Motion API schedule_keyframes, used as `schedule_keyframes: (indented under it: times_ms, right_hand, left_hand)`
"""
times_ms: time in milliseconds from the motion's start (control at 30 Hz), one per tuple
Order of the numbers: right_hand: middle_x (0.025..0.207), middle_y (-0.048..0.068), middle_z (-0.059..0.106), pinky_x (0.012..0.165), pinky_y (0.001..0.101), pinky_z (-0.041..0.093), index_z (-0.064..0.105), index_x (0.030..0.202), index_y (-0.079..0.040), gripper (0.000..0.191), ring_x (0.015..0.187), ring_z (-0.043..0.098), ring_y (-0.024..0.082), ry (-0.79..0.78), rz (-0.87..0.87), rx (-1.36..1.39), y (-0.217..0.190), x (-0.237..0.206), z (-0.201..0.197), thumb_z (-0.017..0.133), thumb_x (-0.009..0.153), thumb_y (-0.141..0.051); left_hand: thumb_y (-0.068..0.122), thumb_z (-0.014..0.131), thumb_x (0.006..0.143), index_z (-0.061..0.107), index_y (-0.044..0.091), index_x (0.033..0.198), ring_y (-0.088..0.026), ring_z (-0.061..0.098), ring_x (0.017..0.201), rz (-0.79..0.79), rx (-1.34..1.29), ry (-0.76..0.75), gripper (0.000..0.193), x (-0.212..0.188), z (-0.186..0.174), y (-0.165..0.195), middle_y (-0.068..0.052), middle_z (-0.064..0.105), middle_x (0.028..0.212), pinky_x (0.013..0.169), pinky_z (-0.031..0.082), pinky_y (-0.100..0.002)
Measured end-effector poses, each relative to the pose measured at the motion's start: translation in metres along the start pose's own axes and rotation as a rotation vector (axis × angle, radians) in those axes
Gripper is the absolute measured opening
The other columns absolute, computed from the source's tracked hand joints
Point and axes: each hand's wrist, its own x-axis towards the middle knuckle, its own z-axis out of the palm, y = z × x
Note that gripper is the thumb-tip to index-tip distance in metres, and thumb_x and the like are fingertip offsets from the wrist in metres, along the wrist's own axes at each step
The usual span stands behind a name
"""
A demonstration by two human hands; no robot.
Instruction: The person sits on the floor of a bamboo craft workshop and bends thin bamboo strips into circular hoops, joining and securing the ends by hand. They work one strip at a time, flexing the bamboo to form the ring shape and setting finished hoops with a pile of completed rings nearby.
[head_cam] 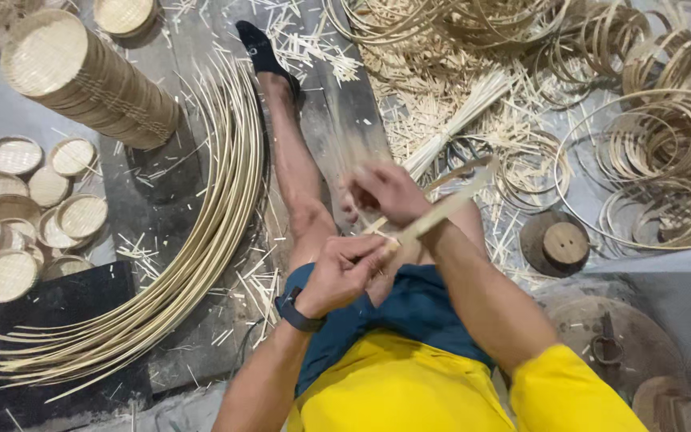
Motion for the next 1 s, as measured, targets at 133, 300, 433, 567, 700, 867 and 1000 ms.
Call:
schedule_keyframes:
  times_ms: [133, 300, 433, 567, 700, 867, 1000]
  right_hand:
    - [0.092, 0.009, 0.074, 0.073, 0.0365, 0.056, 0.075, 0.105, -0.01, 0.022, 0.085, 0.074, 0.024, -0.146, -0.494, -1.499, -0.039, -0.085, 0.029, 0.069, 0.084, -0.013]
    - [0.093, 0.012, 0.067, 0.086, 0.0453, 0.048, 0.068, 0.092, -0.009, 0.017, 0.095, 0.065, 0.035, -0.152, -1.062, -1.838, -0.056, -0.097, 0.064, 0.073, 0.076, -0.012]
    - [0.083, 0.009, 0.06, 0.085, 0.0413, 0.047, 0.064, 0.093, -0.006, 0.019, 0.085, 0.062, 0.031, -0.447, -0.903, -1.469, -0.035, -0.099, 0.059, 0.068, 0.076, 0.001]
    - [0.084, 0.001, 0.059, 0.079, 0.036, 0.051, 0.061, 0.094, -0.008, 0.024, 0.079, 0.062, 0.018, -0.218, -0.707, -0.945, 0.005, -0.107, 0.011, 0.049, 0.082, 0.009]
    - [0.077, -0.002, 0.048, 0.062, 0.0269, 0.038, 0.051, 0.094, -0.009, 0.013, 0.066, 0.044, 0.01, -0.19, -0.219, 0.402, 0.037, -0.033, -0.038, 0.058, 0.105, -0.011]
    - [0.077, -0.003, 0.052, 0.055, 0.0204, 0.033, 0.056, 0.095, -0.009, 0.015, 0.061, 0.04, 0.003, -0.486, -0.175, -0.023, 0.041, 0.02, -0.04, 0.057, 0.11, -0.013]
    - [0.083, 0.002, 0.069, 0.065, 0.0239, 0.051, 0.068, 0.102, -0.005, 0.025, 0.071, 0.059, 0.007, -0.179, -0.347, -0.499, 0.002, -0.007, -0.008, 0.054, 0.11, -0.024]
  left_hand:
    - [0.003, 0.067, 0.097, 0.074, -0.005, 0.112, -0.005, 0.064, 0.075, 0.061, 0.103, 0.208, 0.019, 0.007, -0.017, -0.015, -0.003, 0.076, 0.09, 0.066, 0.052, -0.021]
    - [0.002, 0.066, 0.096, 0.075, -0.004, 0.096, -0.008, 0.065, 0.071, 0.067, 0.21, 0.189, 0.011, 0.004, -0.003, -0.057, -0.003, 0.072, 0.08, 0.061, 0.051, -0.023]
    - [0.011, 0.066, 0.098, 0.074, -0.001, 0.102, -0.006, 0.059, 0.064, -0.102, 0.095, 0.294, 0.015, 0.01, -0.019, -0.067, 0.0, 0.066, 0.073, 0.055, 0.047, -0.023]
    - [0.016, 0.066, 0.103, 0.075, -0.003, 0.103, -0.005, 0.059, 0.063, -0.057, -0.102, 0.425, 0.022, 0.006, -0.044, -0.047, 0.0, 0.069, 0.076, 0.055, 0.047, -0.021]
    - [0.017, 0.065, 0.103, 0.075, -0.002, 0.114, -0.004, 0.059, 0.067, -0.163, -0.18, 0.074, 0.024, -0.009, -0.024, -0.023, 0.002, 0.07, 0.08, 0.058, 0.049, -0.02]
    - [0.016, 0.066, 0.104, 0.077, -0.002, 0.113, -0.003, 0.057, 0.066, -0.16, -0.07, -0.085, 0.023, -0.009, 0.012, -0.006, 0.002, 0.069, 0.077, 0.057, 0.048, -0.022]
    - [0.015, 0.067, 0.102, 0.076, -0.002, 0.112, -0.005, 0.056, 0.065, 0.03, 0.133, 0.078, 0.022, -0.007, -0.004, 0.006, -0.001, 0.069, 0.075, 0.055, 0.045, -0.024]
